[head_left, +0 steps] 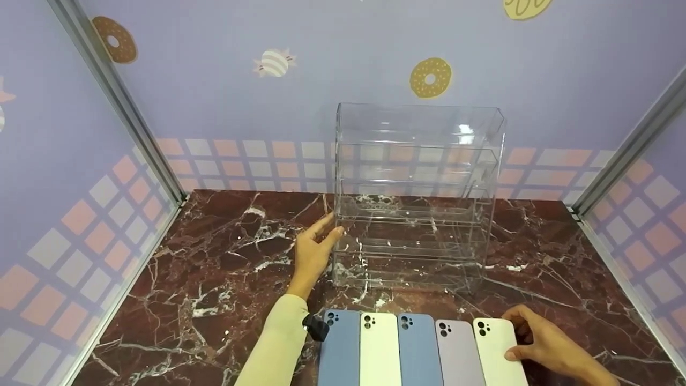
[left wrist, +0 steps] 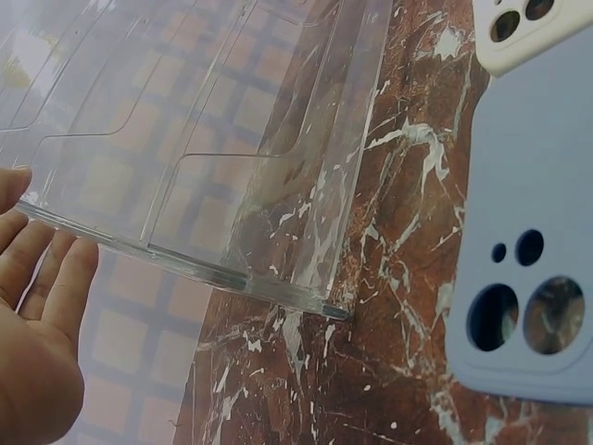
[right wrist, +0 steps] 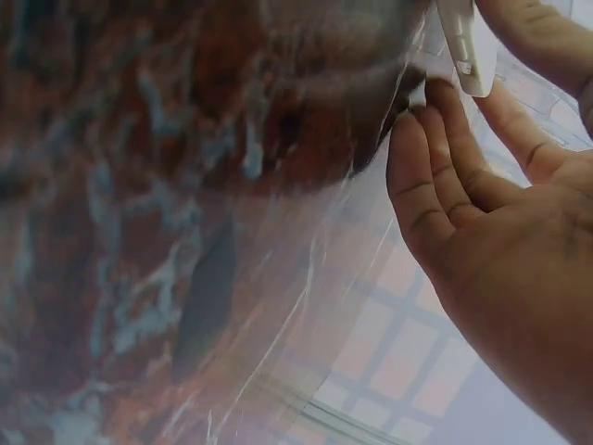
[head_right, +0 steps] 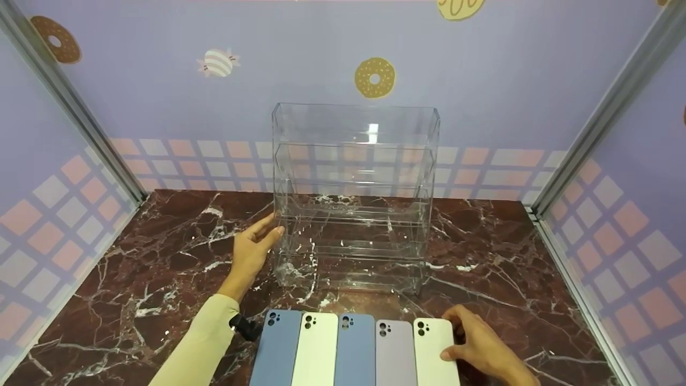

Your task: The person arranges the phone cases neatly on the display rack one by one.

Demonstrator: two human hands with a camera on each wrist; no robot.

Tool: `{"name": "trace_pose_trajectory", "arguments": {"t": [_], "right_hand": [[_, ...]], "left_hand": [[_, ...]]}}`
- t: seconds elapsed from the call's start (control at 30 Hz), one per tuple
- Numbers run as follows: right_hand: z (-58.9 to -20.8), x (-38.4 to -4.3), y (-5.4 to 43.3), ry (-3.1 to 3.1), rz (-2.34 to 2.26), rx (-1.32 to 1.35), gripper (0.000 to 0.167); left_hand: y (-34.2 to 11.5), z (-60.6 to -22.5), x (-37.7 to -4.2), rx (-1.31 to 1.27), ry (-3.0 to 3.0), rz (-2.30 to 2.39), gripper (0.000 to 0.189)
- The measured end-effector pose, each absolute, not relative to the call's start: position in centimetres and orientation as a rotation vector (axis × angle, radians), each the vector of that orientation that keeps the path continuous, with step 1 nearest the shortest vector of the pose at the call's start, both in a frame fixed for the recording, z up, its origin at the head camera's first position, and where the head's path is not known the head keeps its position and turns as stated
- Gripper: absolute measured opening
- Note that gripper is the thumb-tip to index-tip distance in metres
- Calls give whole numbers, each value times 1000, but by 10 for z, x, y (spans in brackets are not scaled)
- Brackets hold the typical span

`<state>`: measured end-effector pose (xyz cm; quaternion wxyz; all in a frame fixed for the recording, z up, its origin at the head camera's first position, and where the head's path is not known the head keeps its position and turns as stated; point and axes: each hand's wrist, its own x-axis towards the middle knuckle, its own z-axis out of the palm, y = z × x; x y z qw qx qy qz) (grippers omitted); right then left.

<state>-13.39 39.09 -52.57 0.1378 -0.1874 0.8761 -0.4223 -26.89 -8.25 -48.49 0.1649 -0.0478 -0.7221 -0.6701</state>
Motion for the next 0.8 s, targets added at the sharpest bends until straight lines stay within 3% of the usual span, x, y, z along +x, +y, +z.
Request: {"name": "trace_pose_trajectory", "arguments": {"t": [0.17,0.5,0.8], "right_hand": [[-523,-133,391,2557,-1270,-493,54],[-509,-130,392,2670,-1342,-409,31],[-495,-130,390,2769,-1477,-467,21]], "left_hand": [[-84,-486,-269,-134,-2043,-1921,42],[-83,-488,-270,-122,-2001,-1956,42],[-82,-488,-269,-134,-2020,-1966,43]]}}
